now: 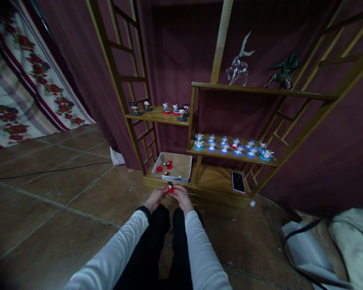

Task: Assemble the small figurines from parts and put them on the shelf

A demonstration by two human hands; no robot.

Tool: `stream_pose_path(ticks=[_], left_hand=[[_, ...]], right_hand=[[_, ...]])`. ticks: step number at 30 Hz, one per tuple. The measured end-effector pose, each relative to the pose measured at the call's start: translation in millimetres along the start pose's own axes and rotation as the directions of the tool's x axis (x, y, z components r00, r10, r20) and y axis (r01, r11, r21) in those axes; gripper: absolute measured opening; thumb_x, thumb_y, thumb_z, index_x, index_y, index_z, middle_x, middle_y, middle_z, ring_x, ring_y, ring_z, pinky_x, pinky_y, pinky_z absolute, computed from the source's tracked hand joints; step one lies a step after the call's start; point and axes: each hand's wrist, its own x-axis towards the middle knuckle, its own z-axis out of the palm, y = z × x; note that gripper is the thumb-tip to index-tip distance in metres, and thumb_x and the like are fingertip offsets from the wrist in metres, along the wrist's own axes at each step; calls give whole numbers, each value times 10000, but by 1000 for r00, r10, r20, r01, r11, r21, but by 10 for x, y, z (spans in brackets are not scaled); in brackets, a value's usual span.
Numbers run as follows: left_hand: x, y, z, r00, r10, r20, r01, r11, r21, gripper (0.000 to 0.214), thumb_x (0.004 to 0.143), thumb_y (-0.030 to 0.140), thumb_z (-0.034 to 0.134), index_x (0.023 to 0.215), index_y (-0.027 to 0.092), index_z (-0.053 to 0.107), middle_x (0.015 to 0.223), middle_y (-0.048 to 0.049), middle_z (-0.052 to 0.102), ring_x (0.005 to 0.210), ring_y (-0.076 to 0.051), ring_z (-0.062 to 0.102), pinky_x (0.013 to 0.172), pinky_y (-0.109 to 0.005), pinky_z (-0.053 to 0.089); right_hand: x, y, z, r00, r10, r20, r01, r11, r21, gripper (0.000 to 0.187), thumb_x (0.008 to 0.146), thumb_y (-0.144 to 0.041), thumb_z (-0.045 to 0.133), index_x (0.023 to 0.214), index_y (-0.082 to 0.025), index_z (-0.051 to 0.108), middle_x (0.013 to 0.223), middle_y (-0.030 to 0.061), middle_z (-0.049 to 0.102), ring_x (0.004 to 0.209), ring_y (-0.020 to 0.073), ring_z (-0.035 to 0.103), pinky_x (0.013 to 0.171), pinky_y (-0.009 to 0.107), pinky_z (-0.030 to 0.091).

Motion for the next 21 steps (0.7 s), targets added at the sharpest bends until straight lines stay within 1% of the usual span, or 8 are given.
stream_pose_path(ticks=[3,6,11,17,21], left_hand=[[-5,4,9,1000,17,13,-16,1000,-7,316,518,248,757,789,107,677,691,-57,660,556,-87,552,531,-195,377],[-12,3,18,1000,26,7,-27,999,24,325,505,264,765,773,98,686,666,-63,659,531,-88,543,516,-200,371],[1,-24,9,999,37,0,-37,995,93,293,512,254,750,755,101,689,642,-55,655,502,-82,528,496,-200,367],[32,-60,-12,998,52,32,-54,994,93,256,521,228,734,737,99,688,598,-43,642,459,-69,500,463,-189,356],[17,-51,5,998,59,-5,-58,992,115,223,509,214,735,694,103,679,535,-20,612,417,-60,465,433,-187,329]], right_hand=[[-8,-10,4,1000,1,6,-1,1000,8,278,542,-222,707,801,-169,624,741,36,693,745,177,652,790,345,477],[-17,-10,4,1000,-8,12,8,1000,7,267,546,-236,713,789,-173,622,768,36,693,757,177,650,784,344,482],[-15,23,9,999,-16,27,17,999,-42,283,519,-249,733,765,-166,620,784,27,684,729,164,643,762,336,491],[6,64,22,1000,-24,19,25,996,-87,269,495,-226,740,721,-156,614,718,9,667,673,146,633,749,331,496],[3,77,39,999,-48,3,48,995,-89,253,491,-213,733,699,-161,597,690,-1,661,654,146,631,747,344,500]])
